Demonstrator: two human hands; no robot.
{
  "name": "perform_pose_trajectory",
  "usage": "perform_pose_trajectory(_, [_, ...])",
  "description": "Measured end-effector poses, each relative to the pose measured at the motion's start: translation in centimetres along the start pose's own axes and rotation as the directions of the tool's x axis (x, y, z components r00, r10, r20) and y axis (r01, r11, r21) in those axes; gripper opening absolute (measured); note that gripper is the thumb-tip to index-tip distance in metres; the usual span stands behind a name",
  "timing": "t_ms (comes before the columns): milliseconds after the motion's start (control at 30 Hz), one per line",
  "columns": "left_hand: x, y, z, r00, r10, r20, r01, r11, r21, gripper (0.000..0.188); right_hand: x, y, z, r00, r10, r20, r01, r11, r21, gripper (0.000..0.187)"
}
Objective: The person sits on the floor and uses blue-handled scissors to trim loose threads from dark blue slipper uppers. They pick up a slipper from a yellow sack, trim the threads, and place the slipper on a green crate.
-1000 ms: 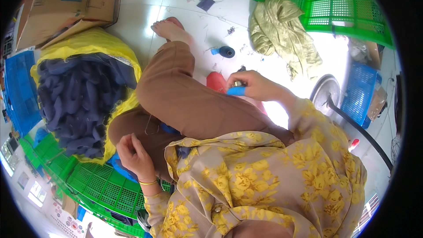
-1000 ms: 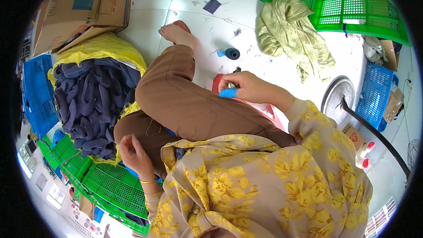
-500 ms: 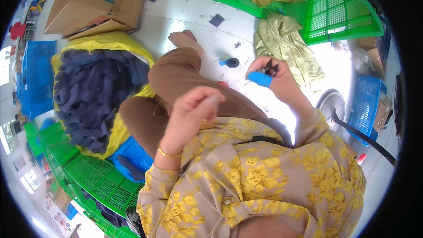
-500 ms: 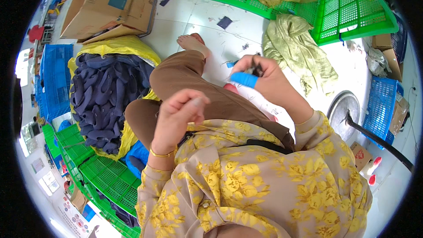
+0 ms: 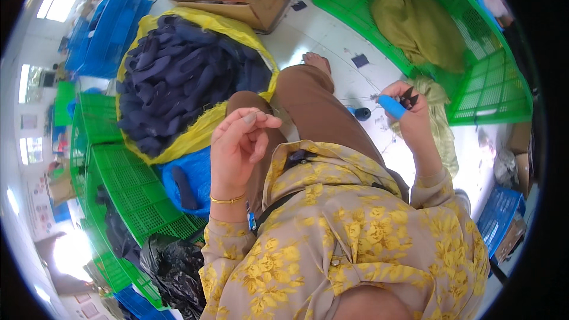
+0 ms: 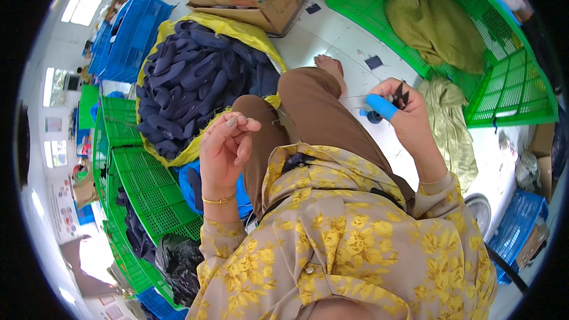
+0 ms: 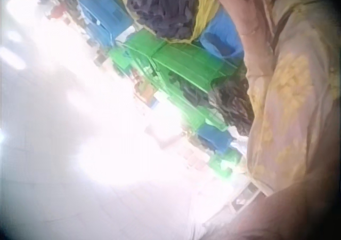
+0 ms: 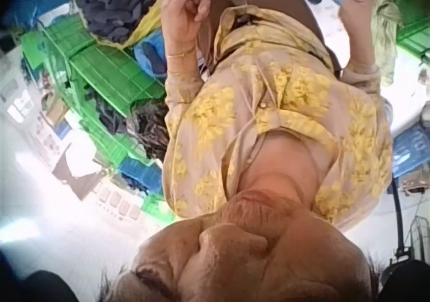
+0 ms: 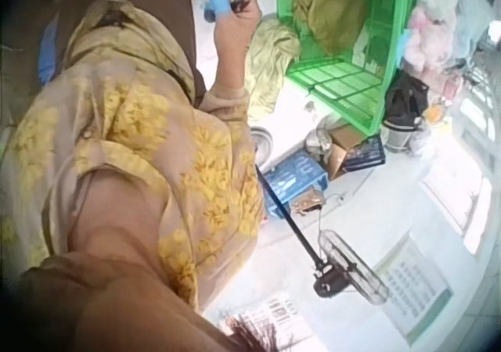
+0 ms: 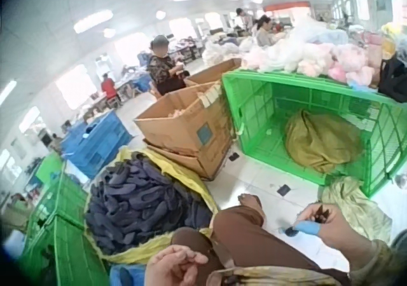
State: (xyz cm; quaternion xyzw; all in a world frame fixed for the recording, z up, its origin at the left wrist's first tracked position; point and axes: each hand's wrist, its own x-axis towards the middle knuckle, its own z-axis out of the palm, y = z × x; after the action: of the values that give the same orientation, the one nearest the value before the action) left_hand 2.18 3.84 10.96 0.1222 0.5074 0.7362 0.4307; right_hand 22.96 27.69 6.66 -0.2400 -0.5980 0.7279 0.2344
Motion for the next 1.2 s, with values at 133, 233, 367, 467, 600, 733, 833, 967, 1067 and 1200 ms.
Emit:
perform_pose_trajectory(133, [-1.9,0.8,-0.9,0.997,0.057,-0.045,-0.058,0.998,-0.021,0.018,-0.2,0.5,-0.1,0.999,-0.021,-0.036,0.019,0.998,-0.056,0.004])
perform_pose_trajectory(233, [-2.6,1.0,-1.8,0.997,0.072,-0.021,-0.073,0.992,-0.107,0.018,-0.6,0.6,0.1,0.999,-0.006,-0.044,0.003,0.998,-0.055,0.004])
perform_pose_trajectory(367, [-3.1,1.2,-2.3,0.998,0.063,-0.013,-0.064,0.980,-0.189,0.017,-0.5,1.1,0.1,0.999,-0.008,-0.040,0.006,0.999,-0.045,0.004])
perform_pose_trajectory(467, [-3.3,1.3,-2.5,0.998,0.061,-0.002,-0.060,0.969,-0.238,0.017,-0.3,1.2,0.0,0.998,-0.028,-0.053,0.026,0.999,-0.039,0.003])
perform_pose_trajectory(600, [-3.7,1.6,-2.9,0.996,0.088,0.025,-0.078,0.958,-0.277,0.018,0.2,1.9,-0.6,0.997,-0.028,-0.073,0.025,0.999,-0.038,0.003])
perform_pose_trajectory(733, [-3.7,1.6,-2.5,0.995,0.093,0.040,-0.079,0.963,-0.259,0.018,0.4,2.7,-1.5,0.999,0.037,-0.036,-0.039,0.996,-0.074,0.004])
perform_pose_trajectory(833, [-3.7,1.3,-2.4,0.994,0.105,0.029,-0.094,0.963,-0.252,0.017,0.9,3.1,-0.8,0.998,-0.022,-0.061,-0.004,0.914,-0.405,0.005])
perform_pose_trajectory(967, [-3.1,1.7,-3.2,0.965,0.202,-0.169,-0.240,0.937,-0.253,0.019,1.5,3.1,0.4,0.976,-0.218,0.023,0.187,0.770,-0.610,0.011])
perform_pose_trajectory(1067, [-3.1,1.5,-2.9,0.949,0.241,-0.204,-0.280,0.940,-0.193,0.018,0.9,-1.9,4.6,0.993,-0.021,0.114,0.055,0.950,-0.308,0.007])
perform_pose_trajectory(1200, [-2.8,0.2,1.8,0.949,0.234,-0.213,-0.238,0.971,0.010,0.016,0.4,-5.1,9.8,0.915,-0.097,0.393,0.106,0.994,0.000,0.005])
